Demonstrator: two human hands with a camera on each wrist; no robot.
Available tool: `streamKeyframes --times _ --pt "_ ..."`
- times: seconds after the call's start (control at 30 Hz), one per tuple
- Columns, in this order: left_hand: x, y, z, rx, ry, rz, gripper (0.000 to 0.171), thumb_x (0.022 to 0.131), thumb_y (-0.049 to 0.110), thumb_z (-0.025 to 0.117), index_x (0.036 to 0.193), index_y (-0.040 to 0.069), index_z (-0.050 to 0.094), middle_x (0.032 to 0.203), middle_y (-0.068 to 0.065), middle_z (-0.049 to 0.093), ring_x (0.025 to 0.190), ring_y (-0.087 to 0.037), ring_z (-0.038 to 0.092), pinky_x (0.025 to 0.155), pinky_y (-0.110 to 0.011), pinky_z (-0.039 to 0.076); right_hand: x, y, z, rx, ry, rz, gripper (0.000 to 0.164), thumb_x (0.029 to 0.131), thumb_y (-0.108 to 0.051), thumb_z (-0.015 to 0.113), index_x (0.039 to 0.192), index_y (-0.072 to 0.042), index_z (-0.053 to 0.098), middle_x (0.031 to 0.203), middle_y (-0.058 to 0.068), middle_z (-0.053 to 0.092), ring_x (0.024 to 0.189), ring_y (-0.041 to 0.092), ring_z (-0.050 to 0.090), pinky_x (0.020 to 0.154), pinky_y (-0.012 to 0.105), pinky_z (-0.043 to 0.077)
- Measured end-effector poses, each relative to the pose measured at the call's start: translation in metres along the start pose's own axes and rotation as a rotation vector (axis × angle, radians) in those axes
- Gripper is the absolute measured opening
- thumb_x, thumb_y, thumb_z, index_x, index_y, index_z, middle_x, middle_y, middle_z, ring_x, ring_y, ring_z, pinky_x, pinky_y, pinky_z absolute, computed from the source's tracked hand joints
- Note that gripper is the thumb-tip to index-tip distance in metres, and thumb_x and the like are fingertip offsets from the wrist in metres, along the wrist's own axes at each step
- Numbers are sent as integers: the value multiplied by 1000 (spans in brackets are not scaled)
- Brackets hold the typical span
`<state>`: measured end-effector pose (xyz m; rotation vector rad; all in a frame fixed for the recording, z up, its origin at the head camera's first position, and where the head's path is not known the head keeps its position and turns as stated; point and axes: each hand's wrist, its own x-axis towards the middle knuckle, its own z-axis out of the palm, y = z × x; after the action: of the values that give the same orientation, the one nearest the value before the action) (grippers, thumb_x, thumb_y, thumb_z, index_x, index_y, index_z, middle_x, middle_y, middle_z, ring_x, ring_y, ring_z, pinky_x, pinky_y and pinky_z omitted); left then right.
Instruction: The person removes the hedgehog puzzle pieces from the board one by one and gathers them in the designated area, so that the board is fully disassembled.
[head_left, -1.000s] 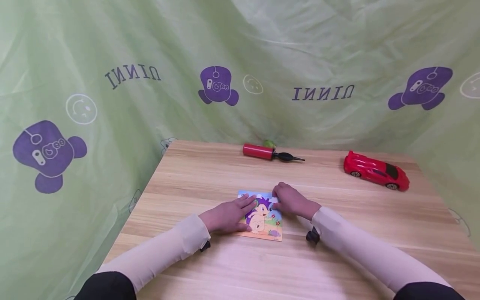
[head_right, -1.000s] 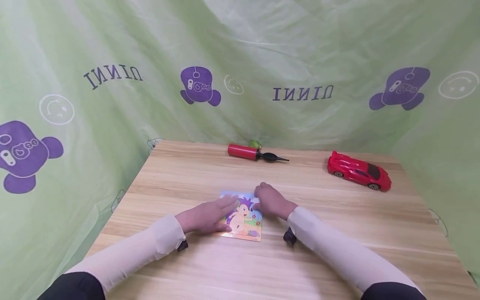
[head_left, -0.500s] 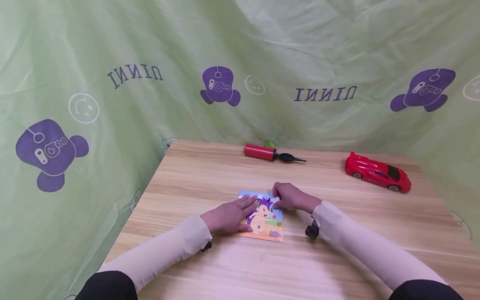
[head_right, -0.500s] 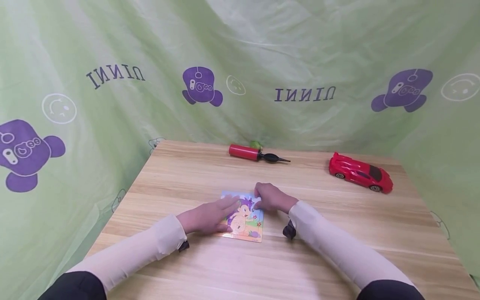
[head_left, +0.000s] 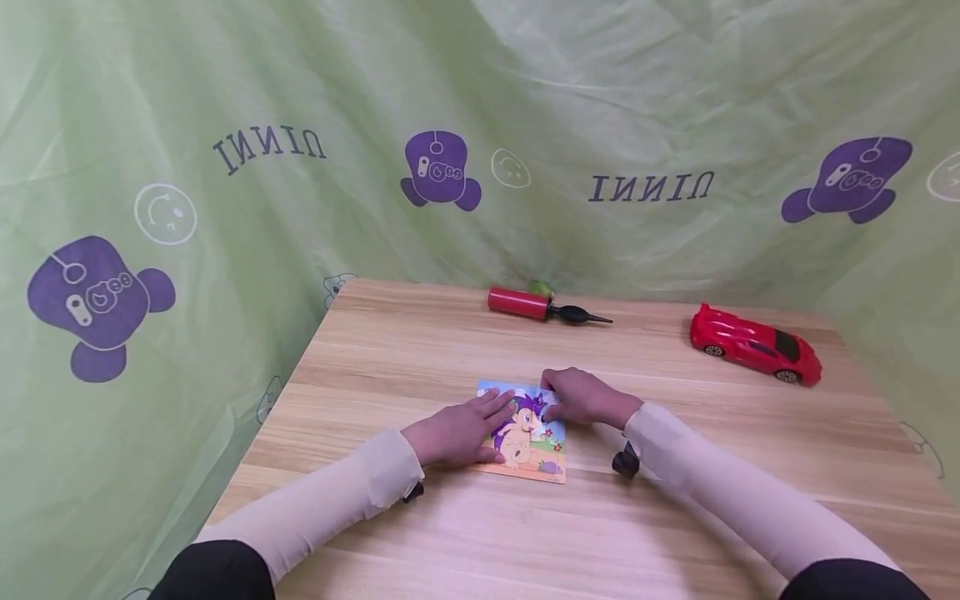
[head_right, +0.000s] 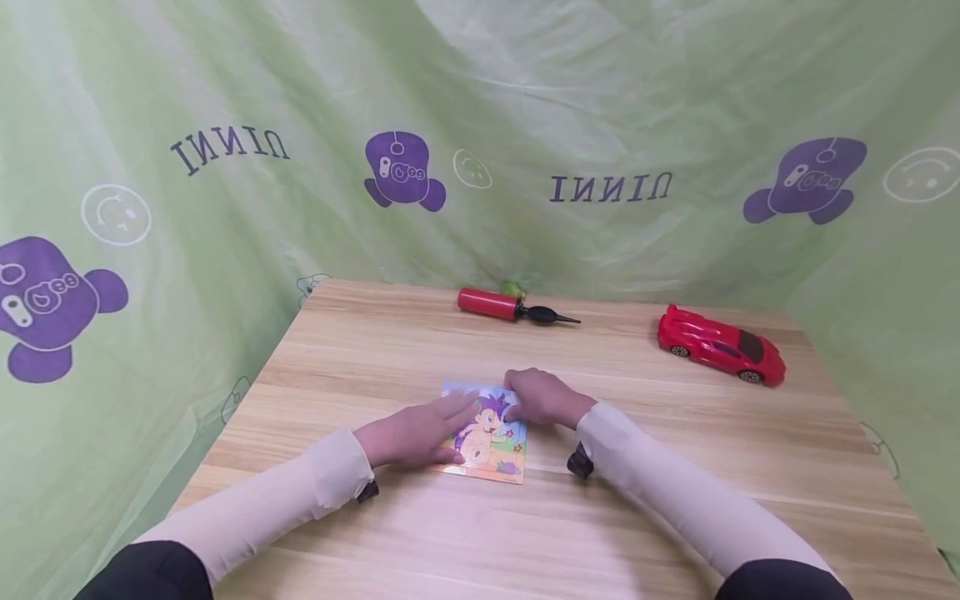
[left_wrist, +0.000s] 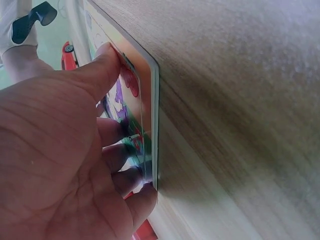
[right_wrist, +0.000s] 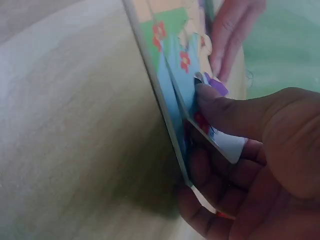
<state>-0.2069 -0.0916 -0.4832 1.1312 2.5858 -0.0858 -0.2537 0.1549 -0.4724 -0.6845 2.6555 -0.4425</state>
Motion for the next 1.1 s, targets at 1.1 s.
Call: streamKeyframes --times 1.1 --pt "1 1 2 15 0 1 83 99 62 45 162 16 18 171 -3 8 158 -25 13 125 -37 30 -7 4 9 18 94 -111 17 88 -21 77 91 -10 65 70 -3 57 63 10 47 58 22 39"
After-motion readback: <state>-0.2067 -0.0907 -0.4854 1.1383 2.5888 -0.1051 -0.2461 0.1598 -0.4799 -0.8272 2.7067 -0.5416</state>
